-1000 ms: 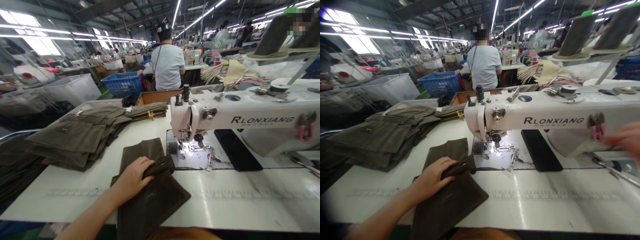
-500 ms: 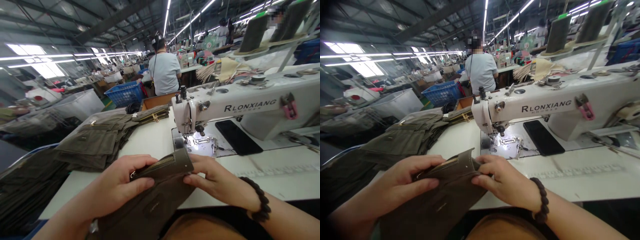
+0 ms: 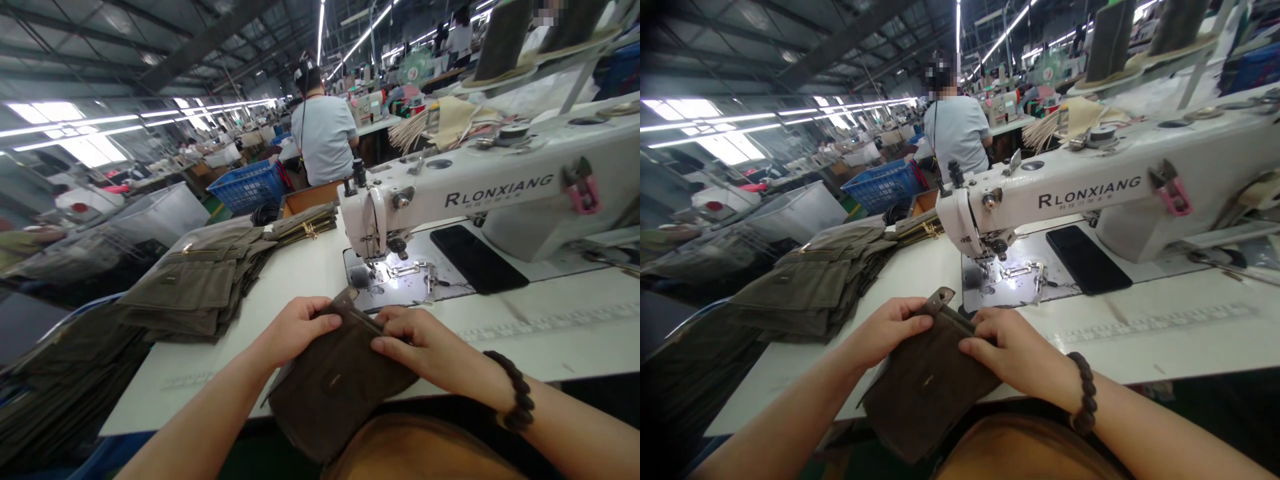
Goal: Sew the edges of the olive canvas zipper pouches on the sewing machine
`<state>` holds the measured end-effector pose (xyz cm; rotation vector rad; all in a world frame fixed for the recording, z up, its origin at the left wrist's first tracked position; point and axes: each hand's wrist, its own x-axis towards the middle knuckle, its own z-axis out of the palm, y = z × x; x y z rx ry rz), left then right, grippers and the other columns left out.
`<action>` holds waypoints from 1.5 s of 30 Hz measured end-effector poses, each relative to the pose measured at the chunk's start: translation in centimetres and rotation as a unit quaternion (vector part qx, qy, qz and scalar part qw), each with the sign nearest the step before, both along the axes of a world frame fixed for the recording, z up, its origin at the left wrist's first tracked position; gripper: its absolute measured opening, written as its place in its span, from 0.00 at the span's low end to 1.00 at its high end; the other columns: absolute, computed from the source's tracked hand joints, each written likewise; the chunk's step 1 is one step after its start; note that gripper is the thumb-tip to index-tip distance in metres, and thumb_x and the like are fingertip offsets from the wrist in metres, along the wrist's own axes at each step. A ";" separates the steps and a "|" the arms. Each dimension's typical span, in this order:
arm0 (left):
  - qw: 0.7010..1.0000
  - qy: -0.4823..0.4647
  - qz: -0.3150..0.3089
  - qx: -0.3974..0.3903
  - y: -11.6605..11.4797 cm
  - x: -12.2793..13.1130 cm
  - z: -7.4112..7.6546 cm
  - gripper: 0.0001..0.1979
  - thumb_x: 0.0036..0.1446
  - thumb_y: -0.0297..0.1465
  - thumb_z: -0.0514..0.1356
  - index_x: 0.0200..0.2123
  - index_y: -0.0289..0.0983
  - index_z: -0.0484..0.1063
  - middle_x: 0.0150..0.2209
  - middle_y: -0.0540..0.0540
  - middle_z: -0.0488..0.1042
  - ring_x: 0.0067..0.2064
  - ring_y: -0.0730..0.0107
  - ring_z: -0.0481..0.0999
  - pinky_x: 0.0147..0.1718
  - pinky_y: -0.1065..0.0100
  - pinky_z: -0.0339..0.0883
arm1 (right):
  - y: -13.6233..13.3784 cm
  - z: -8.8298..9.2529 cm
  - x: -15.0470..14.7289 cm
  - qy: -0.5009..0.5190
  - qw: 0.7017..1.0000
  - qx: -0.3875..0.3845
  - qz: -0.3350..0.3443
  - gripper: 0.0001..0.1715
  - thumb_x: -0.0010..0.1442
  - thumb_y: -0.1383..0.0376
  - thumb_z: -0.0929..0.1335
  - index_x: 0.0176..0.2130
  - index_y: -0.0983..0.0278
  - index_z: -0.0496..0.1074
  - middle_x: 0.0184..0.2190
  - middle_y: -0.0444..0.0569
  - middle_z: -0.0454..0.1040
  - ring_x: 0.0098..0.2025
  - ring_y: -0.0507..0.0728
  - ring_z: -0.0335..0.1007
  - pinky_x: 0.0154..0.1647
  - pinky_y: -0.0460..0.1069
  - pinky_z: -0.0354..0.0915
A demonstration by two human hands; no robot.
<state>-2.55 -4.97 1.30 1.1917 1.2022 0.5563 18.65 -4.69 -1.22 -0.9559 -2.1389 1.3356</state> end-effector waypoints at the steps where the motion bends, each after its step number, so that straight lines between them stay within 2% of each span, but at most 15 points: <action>1: 1.000 -0.018 0.010 -0.003 0.0 0.0 0.0 0.17 0.45 0.39 0.62 0.34 0.32 0.70 0.28 0.48 0.72 0.30 0.70 0.70 0.30 0.71 0.63 | 0.0 0.0 0.1 0.015 1.000 0.008 -0.005 0.18 0.57 0.61 0.61 0.19 0.67 0.63 0.27 0.44 0.64 0.27 0.47 0.59 0.25 0.43 0.54; 6: 0.999 -0.042 0.025 0.022 0.1 0.4 0.2 0.15 0.46 0.38 0.62 0.34 0.34 0.71 0.30 0.49 0.72 0.30 0.74 0.69 0.31 0.74 0.61 | -0.1 -0.4 0.1 0.009 1.000 -0.009 -0.008 0.19 0.57 0.61 0.62 0.18 0.67 0.61 0.22 0.43 0.62 0.24 0.47 0.56 0.23 0.44 0.52; 13: 0.998 -0.031 0.046 -0.009 0.1 0.8 0.3 0.13 0.43 0.35 0.64 0.32 0.33 0.72 0.27 0.50 0.73 0.27 0.76 0.69 0.28 0.75 0.60 | -0.5 -0.7 0.3 -0.026 1.000 0.002 -0.007 0.18 0.56 0.62 0.62 0.18 0.66 0.60 0.21 0.42 0.62 0.23 0.47 0.55 0.22 0.44 0.50; 22: 0.996 -0.034 0.066 -0.038 0.0 1.2 0.4 0.14 0.40 0.35 0.65 0.30 0.32 0.73 0.24 0.50 0.73 0.24 0.76 0.69 0.25 0.75 0.60 | -0.4 -1.0 -0.1 -0.038 0.999 0.006 -0.018 0.19 0.54 0.62 0.63 0.16 0.66 0.57 0.19 0.41 0.60 0.21 0.46 0.54 0.21 0.44 0.49; 26: 0.998 -0.009 0.056 -0.031 0.2 1.1 0.3 0.13 0.41 0.35 0.64 0.30 0.32 0.72 0.24 0.49 0.73 0.24 0.75 0.69 0.25 0.74 0.60 | 0.0 -1.1 0.2 -0.023 0.999 -0.041 -0.009 0.20 0.53 0.59 0.63 0.16 0.66 0.57 0.18 0.41 0.58 0.21 0.47 0.52 0.19 0.44 0.48; 31: 0.997 0.011 0.061 -0.044 1.0 0.7 -0.1 0.14 0.40 0.36 0.64 0.29 0.33 0.71 0.24 0.49 0.73 0.23 0.74 0.70 0.25 0.73 0.61 | 1.4 -1.7 1.3 0.023 0.990 -0.140 0.005 0.16 0.49 0.56 0.66 0.23 0.66 0.65 0.20 0.41 0.61 0.23 0.48 0.55 0.22 0.44 0.51; 35: 0.997 0.038 0.041 -0.051 2.0 0.5 -0.7 0.15 0.40 0.37 0.63 0.30 0.33 0.70 0.23 0.49 0.73 0.23 0.72 0.71 0.25 0.72 0.62 | 2.3 -2.1 1.8 -0.026 0.988 -0.153 0.013 0.16 0.48 0.56 0.67 0.22 0.67 0.67 0.18 0.41 0.62 0.22 0.48 0.55 0.22 0.44 0.51; 39: 0.997 0.073 0.018 -0.035 2.6 0.6 -1.1 0.16 0.40 0.39 0.62 0.29 0.33 0.70 0.22 0.49 0.72 0.23 0.70 0.70 0.23 0.72 0.60 | 2.6 -2.0 1.6 -0.034 0.986 -0.159 0.027 0.16 0.50 0.57 0.66 0.21 0.67 0.65 0.16 0.41 0.63 0.20 0.47 0.55 0.21 0.44 0.51; 45: 0.982 0.176 -0.030 0.054 2.9 0.6 -1.1 0.13 0.46 0.39 0.57 0.29 0.34 0.70 0.23 0.50 0.72 0.23 0.71 0.69 0.22 0.72 0.59 | 2.7 -1.7 1.2 -0.014 0.979 -0.197 0.043 0.15 0.50 0.59 0.65 0.20 0.67 0.62 0.16 0.41 0.63 0.21 0.47 0.59 0.22 0.43 0.57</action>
